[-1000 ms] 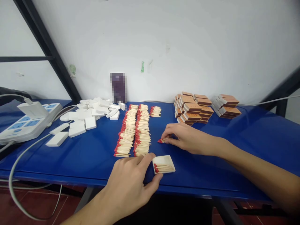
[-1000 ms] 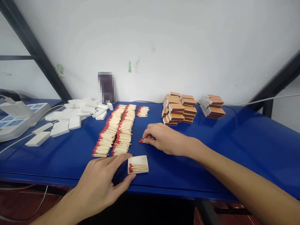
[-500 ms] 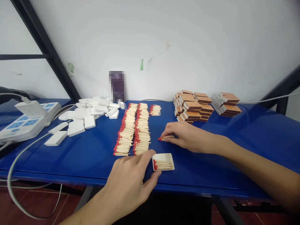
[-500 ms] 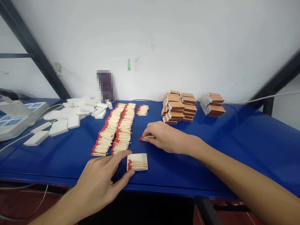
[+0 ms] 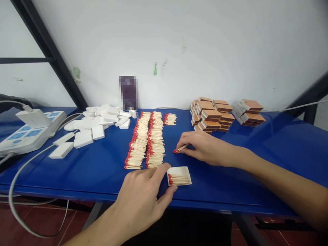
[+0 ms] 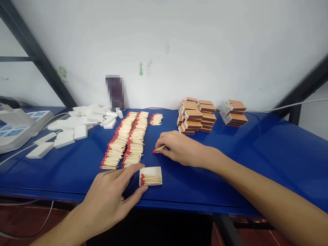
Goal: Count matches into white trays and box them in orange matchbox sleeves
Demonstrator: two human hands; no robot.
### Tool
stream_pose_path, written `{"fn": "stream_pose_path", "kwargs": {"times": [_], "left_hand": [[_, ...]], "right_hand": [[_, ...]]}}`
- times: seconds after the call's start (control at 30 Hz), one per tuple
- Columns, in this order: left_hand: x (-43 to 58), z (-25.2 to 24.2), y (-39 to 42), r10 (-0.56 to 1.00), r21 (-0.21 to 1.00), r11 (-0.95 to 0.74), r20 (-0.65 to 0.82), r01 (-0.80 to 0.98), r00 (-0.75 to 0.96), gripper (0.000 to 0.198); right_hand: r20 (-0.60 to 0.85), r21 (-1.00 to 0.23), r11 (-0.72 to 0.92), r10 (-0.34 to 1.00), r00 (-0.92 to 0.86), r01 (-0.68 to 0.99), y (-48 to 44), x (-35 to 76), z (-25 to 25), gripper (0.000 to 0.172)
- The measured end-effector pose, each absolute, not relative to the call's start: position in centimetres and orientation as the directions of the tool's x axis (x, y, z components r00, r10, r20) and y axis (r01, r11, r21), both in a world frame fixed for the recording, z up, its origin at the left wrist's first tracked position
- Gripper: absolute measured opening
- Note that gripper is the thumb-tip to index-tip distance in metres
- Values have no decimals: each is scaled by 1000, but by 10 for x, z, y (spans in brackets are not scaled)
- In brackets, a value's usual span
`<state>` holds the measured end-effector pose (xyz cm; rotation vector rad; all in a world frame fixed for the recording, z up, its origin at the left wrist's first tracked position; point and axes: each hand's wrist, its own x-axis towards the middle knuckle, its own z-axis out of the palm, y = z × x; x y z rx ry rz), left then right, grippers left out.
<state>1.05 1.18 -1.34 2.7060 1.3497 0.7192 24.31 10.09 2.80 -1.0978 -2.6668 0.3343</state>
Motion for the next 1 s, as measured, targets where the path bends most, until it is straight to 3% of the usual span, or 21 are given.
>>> {"fn": "stream_pose_path", "kwargs": {"times": [0.2, 0.33, 0.43, 0.53, 0.73, 1.0], "left_hand": [[11, -13, 12, 777, 252, -609, 382, 752, 501, 28], [11, -13, 11, 800, 274, -582, 364, 766, 477, 28], [12, -12, 10, 814, 303, -566, 349, 767, 464, 25], [12, -12, 11, 813, 320, -571, 348, 756, 466, 21], [12, -13, 13, 808, 302, -573, 360, 762, 466, 20], [11, -14, 13, 803, 287, -580, 357, 763, 477, 20]], "right_hand": [[153, -305, 692, 714, -684, 654, 99, 242, 34, 20], [187, -434, 693, 694, -695, 575, 84, 238, 44, 14], [114, -510, 686, 651, -750, 519, 69, 232, 48, 10], [32, -494, 683, 632, -774, 538, 59, 224, 44, 9], [60, -420, 716, 635, -770, 557, 56, 218, 38, 10], [60, -485, 699, 626, -777, 525, 54, 219, 39, 12]]}}
